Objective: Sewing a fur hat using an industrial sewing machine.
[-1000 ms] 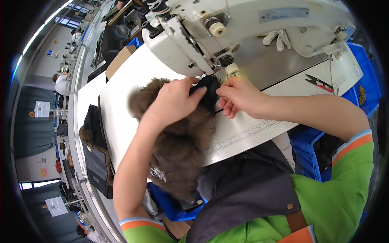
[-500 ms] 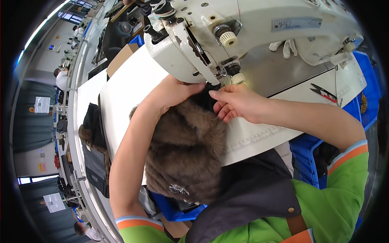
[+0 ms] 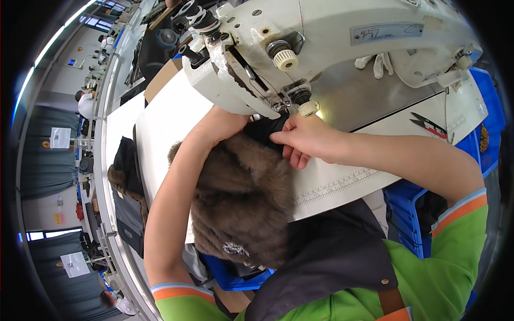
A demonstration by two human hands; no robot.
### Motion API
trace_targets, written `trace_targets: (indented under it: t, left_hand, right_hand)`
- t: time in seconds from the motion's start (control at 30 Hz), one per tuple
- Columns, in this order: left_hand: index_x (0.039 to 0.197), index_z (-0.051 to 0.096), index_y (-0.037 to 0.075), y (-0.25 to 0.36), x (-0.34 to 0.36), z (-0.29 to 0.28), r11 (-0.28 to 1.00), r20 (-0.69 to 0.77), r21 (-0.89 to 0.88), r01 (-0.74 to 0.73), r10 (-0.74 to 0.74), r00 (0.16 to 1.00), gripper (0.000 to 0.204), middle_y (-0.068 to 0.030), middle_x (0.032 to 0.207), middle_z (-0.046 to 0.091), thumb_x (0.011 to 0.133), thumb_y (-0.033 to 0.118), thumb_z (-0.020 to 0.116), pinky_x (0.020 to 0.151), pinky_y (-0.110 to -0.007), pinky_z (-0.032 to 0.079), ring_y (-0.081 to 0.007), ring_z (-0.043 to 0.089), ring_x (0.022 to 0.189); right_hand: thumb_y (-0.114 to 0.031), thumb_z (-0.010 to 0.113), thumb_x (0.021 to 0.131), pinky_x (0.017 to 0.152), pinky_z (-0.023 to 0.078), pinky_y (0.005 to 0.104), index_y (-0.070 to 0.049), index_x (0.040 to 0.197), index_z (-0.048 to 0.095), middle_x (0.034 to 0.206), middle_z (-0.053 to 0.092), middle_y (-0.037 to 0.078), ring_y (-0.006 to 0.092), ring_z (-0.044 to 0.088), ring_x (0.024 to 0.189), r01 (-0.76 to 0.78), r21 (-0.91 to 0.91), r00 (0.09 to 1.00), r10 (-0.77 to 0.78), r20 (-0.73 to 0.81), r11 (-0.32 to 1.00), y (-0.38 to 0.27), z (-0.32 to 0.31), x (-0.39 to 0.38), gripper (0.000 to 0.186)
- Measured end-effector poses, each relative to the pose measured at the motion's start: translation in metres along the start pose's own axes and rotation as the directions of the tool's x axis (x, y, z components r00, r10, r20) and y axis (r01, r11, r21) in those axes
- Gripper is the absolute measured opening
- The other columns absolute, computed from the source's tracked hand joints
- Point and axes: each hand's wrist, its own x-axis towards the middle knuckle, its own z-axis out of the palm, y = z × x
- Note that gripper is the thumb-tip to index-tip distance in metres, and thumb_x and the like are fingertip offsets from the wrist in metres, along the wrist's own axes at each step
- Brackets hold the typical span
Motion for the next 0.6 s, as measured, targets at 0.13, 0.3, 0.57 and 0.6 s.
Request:
trace_targets:
  t: [0.13,0.3,0.57,0.6]
  left_hand:
    - [0.112,0.066,0.004,-0.020,-0.003,-0.004,0.954,0.013,0.190,-0.233,0.235,0.972,0.033,-0.0122,0.106,0.069,0.080,0.008,0.070,0.087,-0.036,0.049,-0.0256,0.063,0.104]
    - [0.096,0.070,0.006,-0.015,-0.025,0.020,0.682,-0.219,0.678,-0.272,0.541,0.812,0.025,-0.0134,0.087,0.068,0.071,0.006,0.072,0.082,-0.044,0.050,-0.0336,0.063,0.093]
    - [0.073,0.061,0.000,-0.012,-0.057,0.046,0.763,-0.329,0.559,-0.324,0.564,0.758,0.013,-0.0141,0.071,0.062,0.081,0.008,0.066,0.067,-0.039,0.051,-0.0311,0.063,0.073]
    - [0.073,0.061,0.000,-0.011,-0.055,0.044,0.762,-0.326,0.560,-0.325,0.563,0.759,0.013,-0.0141,0.071,0.062,0.081,0.008,0.066,0.067,-0.039,0.051,-0.0311,0.063,0.073]
  right_hand:
    - [-0.029,0.067,0.091,0.050,0.051,0.0290,0.001,0.097,0.053,0.076,0.060,0.010,0.0166,0.060,0.057,0.000,0.105,0.999,-0.004,0.036,0.994,0.005,-0.001,0.007,0.034]
    - [-0.019,0.063,0.092,0.051,0.056,0.0304,0.008,0.088,0.060,0.076,0.065,0.016,0.0205,0.065,0.060,0.088,0.132,0.994,-0.078,-0.080,0.987,0.006,0.006,0.006,0.027]
    - [-0.014,0.060,0.093,0.049,0.056,0.0296,0.009,0.088,0.060,0.076,0.066,0.016,0.0210,0.067,0.059,0.095,0.070,0.993,-0.091,-0.069,0.993,0.007,0.005,0.001,0.023]
    - [-0.014,0.060,0.093,0.048,0.056,0.0292,0.009,0.088,0.060,0.076,0.066,0.017,0.0211,0.067,0.059,0.095,0.076,0.994,-0.092,-0.051,0.993,0.007,0.005,0.002,0.024]
